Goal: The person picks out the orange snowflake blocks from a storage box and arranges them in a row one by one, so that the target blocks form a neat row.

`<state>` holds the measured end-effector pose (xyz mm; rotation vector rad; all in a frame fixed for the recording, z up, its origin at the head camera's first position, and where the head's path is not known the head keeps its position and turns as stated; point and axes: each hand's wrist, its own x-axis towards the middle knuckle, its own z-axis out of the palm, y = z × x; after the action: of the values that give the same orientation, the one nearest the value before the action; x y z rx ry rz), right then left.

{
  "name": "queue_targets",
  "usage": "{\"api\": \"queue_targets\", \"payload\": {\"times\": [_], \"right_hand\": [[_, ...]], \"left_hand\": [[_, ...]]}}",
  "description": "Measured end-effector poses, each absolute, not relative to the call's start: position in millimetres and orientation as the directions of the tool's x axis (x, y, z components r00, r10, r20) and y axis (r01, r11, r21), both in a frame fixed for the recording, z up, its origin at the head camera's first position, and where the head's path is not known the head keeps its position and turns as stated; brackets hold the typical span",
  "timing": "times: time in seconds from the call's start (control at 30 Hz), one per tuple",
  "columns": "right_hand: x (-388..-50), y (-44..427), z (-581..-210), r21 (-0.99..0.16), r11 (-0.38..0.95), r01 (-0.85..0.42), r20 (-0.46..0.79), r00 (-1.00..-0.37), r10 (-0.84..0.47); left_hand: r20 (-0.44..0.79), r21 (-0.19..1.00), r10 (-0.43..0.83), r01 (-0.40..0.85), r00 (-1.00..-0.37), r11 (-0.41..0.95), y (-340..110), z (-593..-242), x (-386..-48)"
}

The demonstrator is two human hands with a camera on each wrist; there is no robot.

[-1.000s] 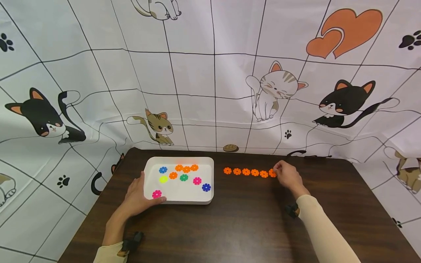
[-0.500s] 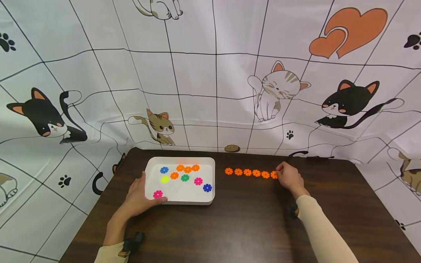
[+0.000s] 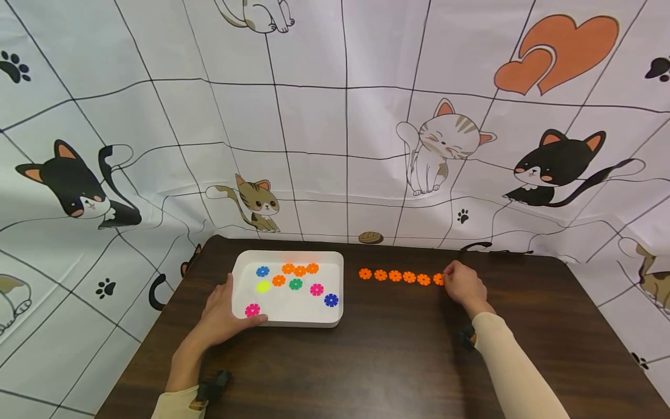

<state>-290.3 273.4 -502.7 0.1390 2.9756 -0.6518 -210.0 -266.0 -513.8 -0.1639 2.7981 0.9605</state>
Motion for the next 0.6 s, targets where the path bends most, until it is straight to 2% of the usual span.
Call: {"api": "queue_targets", "payload": {"times": [0.3, 0.6], "right_hand": [[-287.3, 275.6, -500.5, -0.415, 0.906, 0.084, -0.097, -0.994, 0.048], [-287.7, 248.1, -486.9, -0.463, 0.886, -0.042, -0.014, -0.998, -0.054]], "left_hand": [[-0.200, 0.595, -0.043, -0.157, -0.979, 0.788, -265.3, -512.8, -208.5], [-0.197, 0.596, -0.046, -0.157, -0.979, 0.788, -265.4, -512.9, -208.3]]}}
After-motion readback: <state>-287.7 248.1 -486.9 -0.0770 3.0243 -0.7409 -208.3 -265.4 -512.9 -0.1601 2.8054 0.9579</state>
